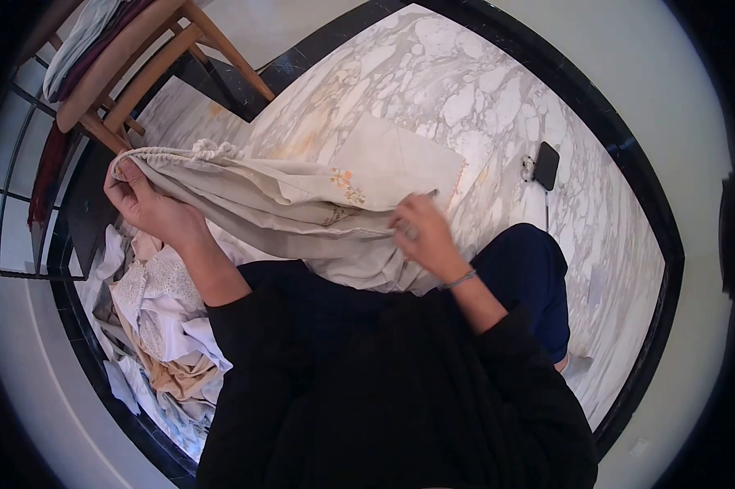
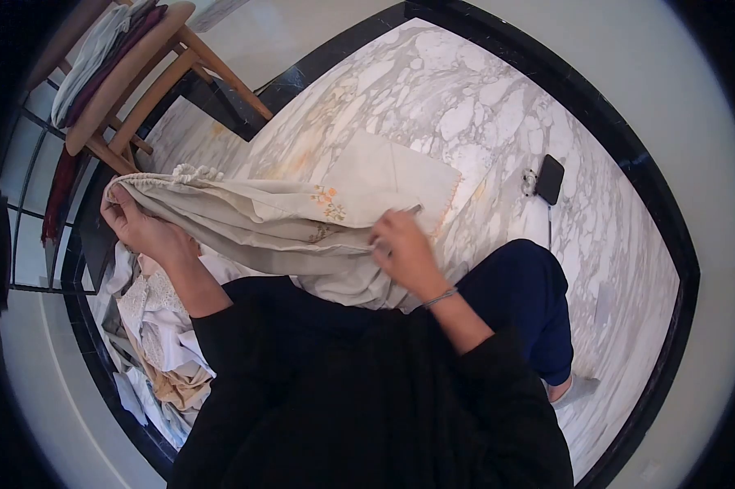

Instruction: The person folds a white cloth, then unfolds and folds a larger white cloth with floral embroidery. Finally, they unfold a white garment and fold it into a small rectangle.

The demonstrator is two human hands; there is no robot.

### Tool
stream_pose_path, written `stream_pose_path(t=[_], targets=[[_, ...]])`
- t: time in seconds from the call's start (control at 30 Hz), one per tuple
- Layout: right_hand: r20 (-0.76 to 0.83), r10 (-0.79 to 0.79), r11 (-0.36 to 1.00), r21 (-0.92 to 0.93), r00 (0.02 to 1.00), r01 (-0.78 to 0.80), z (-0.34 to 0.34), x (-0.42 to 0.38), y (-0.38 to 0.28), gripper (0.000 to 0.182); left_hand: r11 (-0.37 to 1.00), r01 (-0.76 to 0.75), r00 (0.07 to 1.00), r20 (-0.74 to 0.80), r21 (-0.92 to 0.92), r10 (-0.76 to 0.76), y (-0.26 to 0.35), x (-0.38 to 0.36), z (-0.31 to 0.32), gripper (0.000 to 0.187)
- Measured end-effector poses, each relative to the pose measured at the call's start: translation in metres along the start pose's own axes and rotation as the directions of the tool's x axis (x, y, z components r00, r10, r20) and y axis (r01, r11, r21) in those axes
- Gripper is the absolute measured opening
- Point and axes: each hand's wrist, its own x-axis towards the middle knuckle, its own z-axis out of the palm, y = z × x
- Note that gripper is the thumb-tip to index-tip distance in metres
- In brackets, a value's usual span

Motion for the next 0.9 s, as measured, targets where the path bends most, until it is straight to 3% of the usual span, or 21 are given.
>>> stream_pose_path(t=[0.1, 0.2, 0.3, 0.37, 0.4, 0.43, 0.47, 0.5, 0.53, 0.6, 0.63, 0.67, 0.7, 0.73, 0.77, 0.8, 0.83, 0.87, 0.9], targets=[[0.021, -0.078, 0.996, -0.036, 0.997, 0.079, 0.027, 0.002, -0.016, 0.030, 1.000, -0.010, 1.000, -0.018, -0.029, 0.010, 0.003, -0.002, 0.001, 0.020], [-0.061, -0.095, 0.849, -0.526, 0.994, 0.049, 0.053, -0.007, 0.039, 0.035, 0.997, -0.058, 0.998, -0.029, -0.050, 0.057, 0.012, 0.003, -0.004, 0.020], [0.099, 0.196, 0.876, -0.465, 0.976, -0.129, -0.003, 0.001, 0.055, 0.032, 0.972, -0.218, 0.970, -0.086, 0.091, 0.226, 0.027, 0.016, -0.018, 0.021], [0.199, 0.322, 0.902, -0.361, 0.926, -0.236, -0.072, 0.006, 0.028, 0.028, 0.954, -0.238, 0.949, -0.165, 0.181, 0.268, 0.038, 0.025, -0.030, 0.023], [0.296, 0.307, 0.950, -0.155, 0.905, -0.271, -0.115, 0.001, 0.000, 0.026, 0.944, -0.243, 0.936, -0.202, 0.225, 0.289, 0.044, 0.029, -0.037, 0.023], [0.462, 0.337, 0.926, -0.003, 0.820, -0.379, -0.160, -0.003, -0.031, 0.028, 0.929, -0.261, 0.919, -0.228, 0.262, 0.322, 0.052, 0.034, -0.047, 0.025], [0.516, 0.250, 0.927, 0.116, 0.820, -0.356, -0.195, -0.016, -0.050, 0.025, 0.923, -0.300, 0.890, -0.279, 0.241, 0.362, 0.058, 0.044, -0.061, 0.019], [0.457, -0.137, 0.953, 0.302, 0.879, -0.008, -0.227, -0.030, -0.054, 0.028, 0.909, -0.323, 0.891, -0.239, 0.263, 0.386, 0.060, 0.056, -0.095, 0.021], [0.466, -0.369, 0.882, 0.449, 0.804, 0.145, -0.243, -0.031, -0.065, 0.028, 0.894, -0.351, 0.888, -0.204, 0.281, 0.412, 0.064, 0.065, -0.125, 0.022], [0.398, -0.764, 0.581, 0.766, 0.508, 0.275, -0.276, -0.032, -0.088, 0.031, 0.819, -0.574, 0.811, -0.136, 0.005, 0.569, 0.082, 0.072, -0.131, 0.028], [0.297, -0.807, 0.473, 0.842, 0.510, 0.258, -0.277, -0.032, -0.084, 0.029, 0.673, -0.723, 0.677, -0.031, 0.156, 0.735, 0.083, 0.078, -0.123, 0.030], [0.193, -0.838, 0.354, 0.905, 0.511, 0.238, -0.275, -0.033, -0.075, 0.028, 0.798, -0.572, 0.806, -0.049, 0.191, 0.590, 0.072, 0.072, -0.113, 0.027], [0.151, -0.619, 0.505, 0.828, 0.771, 0.243, -0.267, -0.037, -0.077, 0.027, 0.890, -0.397, 0.904, -0.073, 0.225, 0.422, 0.070, 0.062, -0.079, 0.024], [0.196, -0.490, 0.681, 0.694, 0.850, 0.233, -0.264, -0.029, -0.071, 0.028, 0.927, -0.351, 0.927, 0.188, 0.131, 0.324, 0.025, 0.096, -0.101, 0.020], [0.235, -0.348, 0.825, 0.536, 0.907, 0.178, -0.261, -0.021, -0.064, 0.030, 0.631, -0.331, 0.942, 0.288, 0.701, 0.174, 0.045, 0.074, -0.057, 0.019], [0.402, -0.300, 0.940, 0.278, 0.865, 0.197, -0.261, 0.008, -0.044, 0.034, 0.600, -0.339, 0.922, 0.384, 0.725, 0.057, -0.003, 0.089, -0.061, 0.025], [0.492, -0.059, 0.995, 0.100, 0.869, 0.011, -0.251, 0.023, -0.008, 0.042, 0.428, -0.265, 0.931, 0.345, 0.864, -0.120, -0.029, 0.094, -0.054, 0.031], [0.531, 0.192, 0.981, -0.091, 0.825, -0.170, -0.242, 0.036, 0.025, 0.050, 0.302, -0.298, 0.892, 0.377, 0.906, -0.250, -0.051, 0.098, -0.051, 0.036], [0.419, 0.198, 0.962, -0.258, 0.886, -0.093, -0.242, 0.058, 0.037, 0.052, 0.162, -0.349, 0.844, 0.385, 0.923, -0.374, -0.054, 0.100, -0.041, 0.035]])
